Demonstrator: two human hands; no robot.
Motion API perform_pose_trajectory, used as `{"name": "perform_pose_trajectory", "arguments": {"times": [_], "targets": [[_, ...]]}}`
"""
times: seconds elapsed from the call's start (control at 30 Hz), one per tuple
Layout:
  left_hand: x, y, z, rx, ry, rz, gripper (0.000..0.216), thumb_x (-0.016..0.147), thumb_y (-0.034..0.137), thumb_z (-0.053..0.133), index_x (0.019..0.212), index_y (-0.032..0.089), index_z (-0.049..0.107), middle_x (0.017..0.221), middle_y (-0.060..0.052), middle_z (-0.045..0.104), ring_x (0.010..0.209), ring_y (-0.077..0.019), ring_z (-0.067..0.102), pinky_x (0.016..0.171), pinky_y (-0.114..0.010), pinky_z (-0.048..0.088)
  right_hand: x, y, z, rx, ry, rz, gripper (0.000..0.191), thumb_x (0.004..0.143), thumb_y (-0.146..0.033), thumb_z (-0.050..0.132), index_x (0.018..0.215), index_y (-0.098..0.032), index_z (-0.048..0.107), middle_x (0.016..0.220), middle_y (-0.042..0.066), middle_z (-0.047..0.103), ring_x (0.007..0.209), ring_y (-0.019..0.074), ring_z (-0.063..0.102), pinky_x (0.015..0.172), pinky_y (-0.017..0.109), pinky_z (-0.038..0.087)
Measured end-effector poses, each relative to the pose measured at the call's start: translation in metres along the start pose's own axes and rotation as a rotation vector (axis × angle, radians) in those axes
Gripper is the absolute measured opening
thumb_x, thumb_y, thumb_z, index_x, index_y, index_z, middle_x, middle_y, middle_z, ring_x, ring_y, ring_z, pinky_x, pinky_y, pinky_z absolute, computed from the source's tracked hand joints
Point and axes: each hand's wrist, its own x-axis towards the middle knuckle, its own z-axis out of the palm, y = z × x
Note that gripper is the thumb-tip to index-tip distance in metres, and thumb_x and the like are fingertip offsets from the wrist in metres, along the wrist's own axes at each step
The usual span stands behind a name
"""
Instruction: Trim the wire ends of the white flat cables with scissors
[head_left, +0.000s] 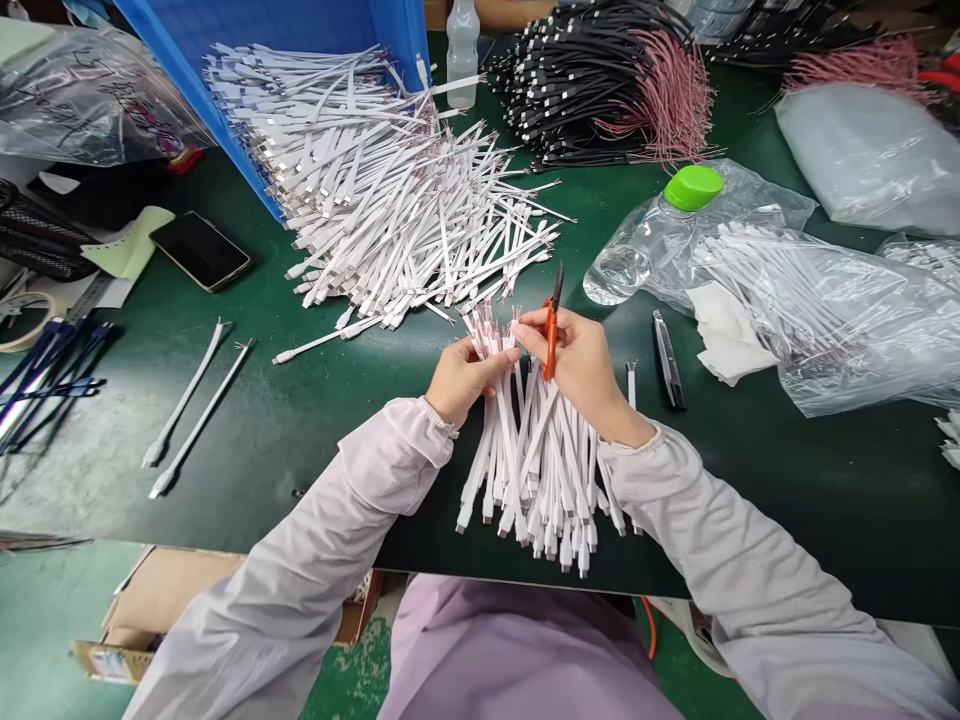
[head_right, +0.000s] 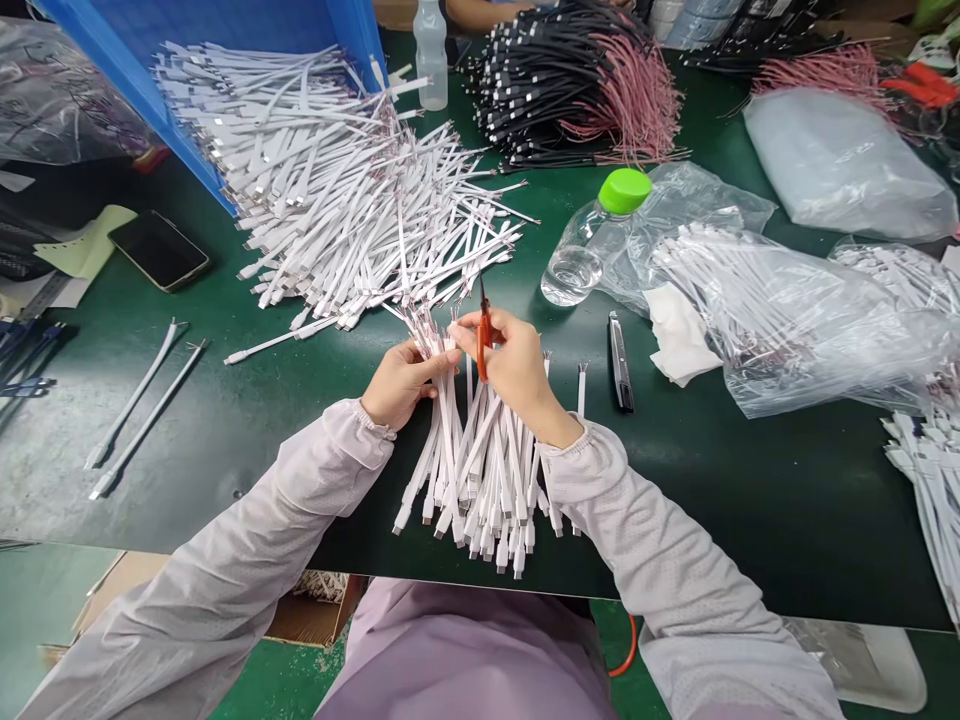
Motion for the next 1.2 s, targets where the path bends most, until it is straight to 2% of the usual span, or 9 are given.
{"name": "perform_pose_trajectory", "arguments": {"times": [0.1, 0.23, 0.33, 0.47, 0.6, 0.73, 1.0, 1.2], "targets": [[0.0, 0.0, 0.0, 0.003, 0.01, 0.003, 0.037, 0.054, 0.032, 0.086, 0.075, 0.013, 0.062, 0.065, 0.003, 0.057, 0.055, -0.0069, 0.048, 0.038, -0.016, 0.031, 0.001, -0.002, 0.003, 0.001, 0.029, 0.014, 0.022, 0.075, -0.04, 0.071, 0.075, -0.018, 0.065, 0.071, 0.001, 0.062, 0.063, 0.0129, 0.052, 0.064, 0.029, 0.043], [0.0, 0.001, 0.0, -0.002, -0.007, -0.021, 0.037, 0.057, 0.035, 0.085, 0.076, 0.014, 0.061, 0.068, 0.0, 0.06, 0.062, -0.011, 0.057, 0.039, -0.016, 0.031, 0.0, -0.007, -0.002, 0.022, -0.017, 0.005, 0.022, 0.08, -0.039, 0.064, 0.071, -0.019, 0.064, 0.069, 0.001, 0.06, 0.065, 0.0141, 0.052, 0.064, 0.03, 0.043], [0.0, 0.002, -0.001, 0.001, -0.01, -0.031, 0.036, 0.059, 0.035, 0.084, 0.078, 0.013, 0.063, 0.069, 0.0, 0.06, 0.063, -0.0113, 0.058, 0.039, -0.016, 0.032, -0.001, -0.009, -0.005, 0.081, -0.058, 0.036, 0.024, 0.08, -0.041, 0.064, 0.071, -0.019, 0.065, 0.069, 0.002, 0.059, 0.068, 0.0151, 0.054, 0.062, 0.028, 0.042], [-0.001, 0.003, -0.001, -0.007, -0.018, -0.041, 0.036, 0.059, 0.035, 0.084, 0.078, 0.013, 0.062, 0.068, 0.0, 0.061, 0.063, -0.0117, 0.06, 0.039, -0.016, 0.032, 0.0, -0.005, -0.004, 0.148, -0.05, 0.081, 0.025, 0.078, -0.043, 0.067, 0.075, -0.018, 0.068, 0.07, 0.001, 0.059, 0.066, 0.0135, 0.052, 0.06, 0.027, 0.041], [-0.001, 0.003, -0.001, -0.024, -0.03, -0.044, 0.035, 0.059, 0.033, 0.084, 0.077, 0.013, 0.061, 0.068, -0.001, 0.062, 0.063, -0.0116, 0.06, 0.038, -0.016, 0.032, 0.001, -0.001, -0.002, 0.217, -0.048, 0.11, 0.022, 0.076, -0.04, 0.071, 0.074, -0.018, 0.07, 0.069, 0.0, 0.06, 0.065, 0.0122, 0.051, 0.063, 0.027, 0.042], [0.0, 0.003, -0.001, -0.032, -0.036, -0.049, 0.034, 0.059, 0.032, 0.084, 0.079, 0.013, 0.063, 0.068, 0.0, 0.062, 0.062, -0.0106, 0.058, 0.039, -0.016, 0.032, 0.002, 0.001, -0.002, 0.318, -0.117, 0.12, 0.017, 0.076, -0.035, 0.069, 0.074, -0.019, 0.071, 0.076, 0.0, 0.062, 0.073, 0.0131, 0.054, 0.071, 0.028, 0.044], [0.0, 0.003, -0.003, -0.036, -0.053, -0.047, 0.036, 0.058, 0.034, 0.084, 0.08, 0.013, 0.065, 0.07, 0.0, 0.061, 0.059, -0.0085, 0.053, 0.039, -0.017, 0.031, 0.002, 0.0, 0.003, 0.485, -0.15, 0.242, 0.023, 0.067, -0.042, 0.076, 0.072, -0.021, 0.068, 0.073, 0.0, 0.058, 0.068, 0.0126, 0.052, 0.068, 0.029, 0.046], [0.001, 0.002, -0.003, -0.049, -0.057, -0.051, 0.038, 0.057, 0.035, 0.085, 0.08, 0.013, 0.065, 0.07, 0.0, 0.062, 0.056, -0.0074, 0.051, 0.039, -0.017, 0.031, 0.002, -0.001, 0.005, 0.547, -0.159, 0.292, 0.02, 0.063, -0.036, 0.079, 0.072, -0.021, 0.069, 0.076, -0.001, 0.056, 0.068, 0.0113, 0.051, 0.067, 0.028, 0.045]]}}
